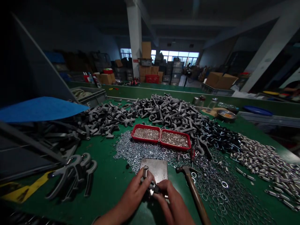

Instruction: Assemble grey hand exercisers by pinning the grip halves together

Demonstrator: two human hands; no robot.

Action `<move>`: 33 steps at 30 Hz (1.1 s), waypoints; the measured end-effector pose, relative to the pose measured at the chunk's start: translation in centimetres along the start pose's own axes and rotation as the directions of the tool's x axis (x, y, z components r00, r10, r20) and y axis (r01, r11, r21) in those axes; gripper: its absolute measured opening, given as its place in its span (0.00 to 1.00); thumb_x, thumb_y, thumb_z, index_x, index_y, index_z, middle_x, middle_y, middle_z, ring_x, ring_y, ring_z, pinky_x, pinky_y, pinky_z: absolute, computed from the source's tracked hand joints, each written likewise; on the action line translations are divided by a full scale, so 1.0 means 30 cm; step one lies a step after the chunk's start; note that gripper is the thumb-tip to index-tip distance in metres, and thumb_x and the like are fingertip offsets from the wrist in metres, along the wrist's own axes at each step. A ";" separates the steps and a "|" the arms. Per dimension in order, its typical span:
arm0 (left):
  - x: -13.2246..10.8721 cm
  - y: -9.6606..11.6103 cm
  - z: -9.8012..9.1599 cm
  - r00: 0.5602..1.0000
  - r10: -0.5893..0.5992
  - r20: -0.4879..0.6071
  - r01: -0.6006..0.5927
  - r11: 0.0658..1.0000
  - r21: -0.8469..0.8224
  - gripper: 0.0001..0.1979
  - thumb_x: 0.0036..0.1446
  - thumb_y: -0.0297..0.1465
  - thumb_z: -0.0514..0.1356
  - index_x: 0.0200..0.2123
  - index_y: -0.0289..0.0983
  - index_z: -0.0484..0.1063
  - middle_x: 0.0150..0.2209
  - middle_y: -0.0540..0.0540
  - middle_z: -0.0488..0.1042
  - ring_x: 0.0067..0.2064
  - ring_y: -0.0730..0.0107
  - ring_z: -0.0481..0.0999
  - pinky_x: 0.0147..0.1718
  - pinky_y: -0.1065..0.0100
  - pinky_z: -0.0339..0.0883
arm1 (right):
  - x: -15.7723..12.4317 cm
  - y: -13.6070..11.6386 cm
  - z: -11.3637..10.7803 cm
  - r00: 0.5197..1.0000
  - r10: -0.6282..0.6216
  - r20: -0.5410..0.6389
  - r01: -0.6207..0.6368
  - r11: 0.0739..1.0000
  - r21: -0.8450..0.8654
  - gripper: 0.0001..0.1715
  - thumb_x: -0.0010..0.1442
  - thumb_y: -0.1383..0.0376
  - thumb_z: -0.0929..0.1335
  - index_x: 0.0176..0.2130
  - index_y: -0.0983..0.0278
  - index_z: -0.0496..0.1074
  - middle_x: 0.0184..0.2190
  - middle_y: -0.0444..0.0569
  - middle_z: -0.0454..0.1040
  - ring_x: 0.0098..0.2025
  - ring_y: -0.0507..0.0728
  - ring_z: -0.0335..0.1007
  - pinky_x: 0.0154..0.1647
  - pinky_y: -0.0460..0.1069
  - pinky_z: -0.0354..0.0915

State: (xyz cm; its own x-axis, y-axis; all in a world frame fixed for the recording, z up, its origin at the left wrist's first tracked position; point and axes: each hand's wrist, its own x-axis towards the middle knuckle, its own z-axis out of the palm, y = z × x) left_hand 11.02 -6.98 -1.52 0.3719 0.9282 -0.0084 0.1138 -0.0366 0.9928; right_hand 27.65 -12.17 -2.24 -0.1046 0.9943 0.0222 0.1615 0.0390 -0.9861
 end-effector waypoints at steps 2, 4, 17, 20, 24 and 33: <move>0.001 -0.017 -0.002 0.996 0.085 -0.001 -0.084 0.988 0.127 0.14 0.69 0.42 0.50 0.38 0.38 0.65 0.34 0.47 0.70 0.37 0.65 0.70 0.39 0.66 0.63 | 0.008 -0.011 0.020 0.964 0.244 0.110 -0.265 0.926 0.267 0.23 0.64 0.43 0.64 0.37 0.59 0.67 0.23 0.39 0.67 0.19 0.49 0.58 0.17 0.44 0.60; 0.004 -0.033 -0.008 0.989 0.148 -0.001 -0.144 0.965 0.221 0.13 0.69 0.40 0.50 0.37 0.38 0.65 0.34 0.47 0.70 0.37 0.64 0.70 0.39 0.64 0.62 | 0.010 -0.024 0.032 0.901 0.387 0.197 -0.433 0.834 0.342 0.30 0.62 0.37 0.60 0.35 0.60 0.66 0.19 0.36 0.61 0.15 0.47 0.47 0.13 0.42 0.50; -0.006 -0.053 -0.048 0.985 0.103 0.140 -0.123 0.982 0.144 0.14 0.68 0.40 0.51 0.37 0.37 0.66 0.32 0.49 0.69 0.35 0.68 0.70 0.37 0.68 0.62 | -0.015 0.035 0.037 0.984 0.122 0.128 -0.094 0.974 -0.204 0.27 0.66 0.42 0.60 0.36 0.61 0.70 0.25 0.45 0.73 0.26 0.53 0.66 0.28 0.47 0.61; -0.009 -0.050 -0.021 0.999 0.036 0.012 -0.037 0.992 0.117 0.13 0.68 0.40 0.50 0.35 0.38 0.64 0.30 0.50 0.67 0.33 0.69 0.68 0.33 0.69 0.62 | 0.003 0.041 0.006 0.992 -0.108 0.065 0.126 0.863 -0.489 0.27 0.65 0.41 0.61 0.39 0.61 0.71 0.33 0.51 0.75 0.33 0.57 0.69 0.34 0.50 0.62; -0.011 -0.044 -0.027 0.969 0.242 0.050 -0.247 0.933 0.261 0.13 0.69 0.39 0.49 0.35 0.38 0.64 0.33 0.47 0.69 0.36 0.66 0.69 0.39 0.66 0.63 | 0.001 0.087 0.073 0.980 0.104 0.168 -0.098 0.994 -0.043 0.36 0.66 0.38 0.52 0.25 0.60 0.64 0.17 0.42 0.64 0.20 0.52 0.61 0.26 0.47 0.61; 0.005 -0.100 -0.071 0.994 0.092 0.065 -0.103 0.975 0.197 0.15 0.68 0.40 0.50 0.34 0.38 0.65 0.29 0.50 0.68 0.32 0.69 0.68 0.33 0.69 0.61 | -0.008 0.053 0.037 0.980 0.155 0.126 -0.103 0.932 -0.347 0.33 0.60 0.37 0.62 0.41 0.63 0.71 0.33 0.52 0.77 0.31 0.57 0.71 0.32 0.51 0.67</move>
State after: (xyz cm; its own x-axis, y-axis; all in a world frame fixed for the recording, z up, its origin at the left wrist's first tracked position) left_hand 8.77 -5.94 -4.24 0.4394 0.8951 0.0750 0.2546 -0.2042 0.9452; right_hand 26.86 -12.47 -3.98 -0.2008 0.9678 -0.1520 0.5021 -0.0316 -0.8642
